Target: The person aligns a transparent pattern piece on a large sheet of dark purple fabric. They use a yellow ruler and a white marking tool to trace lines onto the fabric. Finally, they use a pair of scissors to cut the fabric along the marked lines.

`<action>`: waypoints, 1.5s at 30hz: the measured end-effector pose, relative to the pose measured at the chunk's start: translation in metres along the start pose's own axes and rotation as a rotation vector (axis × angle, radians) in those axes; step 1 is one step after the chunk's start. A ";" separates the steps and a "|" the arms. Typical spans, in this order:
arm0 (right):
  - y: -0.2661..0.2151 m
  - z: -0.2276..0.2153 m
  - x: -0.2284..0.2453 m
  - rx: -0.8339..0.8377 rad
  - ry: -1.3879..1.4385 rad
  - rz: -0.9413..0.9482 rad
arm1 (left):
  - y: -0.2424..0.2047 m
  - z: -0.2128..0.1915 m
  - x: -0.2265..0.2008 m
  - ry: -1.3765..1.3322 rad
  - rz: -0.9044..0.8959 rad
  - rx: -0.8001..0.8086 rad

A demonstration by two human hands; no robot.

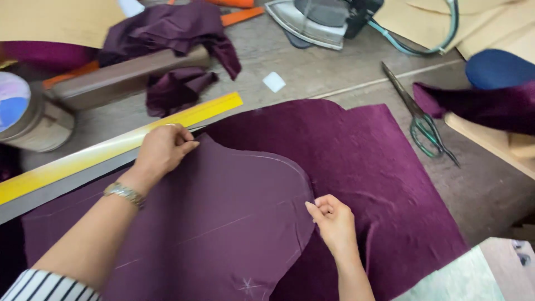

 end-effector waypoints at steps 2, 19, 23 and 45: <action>-0.002 -0.001 0.002 -0.004 0.018 0.017 | 0.001 0.000 -0.003 -0.049 0.062 0.005; -0.013 -0.011 0.031 0.024 0.230 -0.137 | -0.018 -0.034 -0.020 -0.234 0.655 -0.062; -0.004 -0.009 0.027 -0.012 0.183 -0.103 | -0.020 -0.033 -0.016 -0.228 0.555 -0.138; 0.027 0.009 -0.016 -0.066 -0.073 -0.106 | -0.077 -0.025 0.026 -0.002 0.274 -0.399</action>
Point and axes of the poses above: each hand's wrist, its own y-axis towards the middle knuckle, its own z-axis out of the palm, x = y × z, the point moved 1 cm from there along y, towards the middle knuckle, and after that the axes turned 2 degrees about z, right-handed, at the moved point
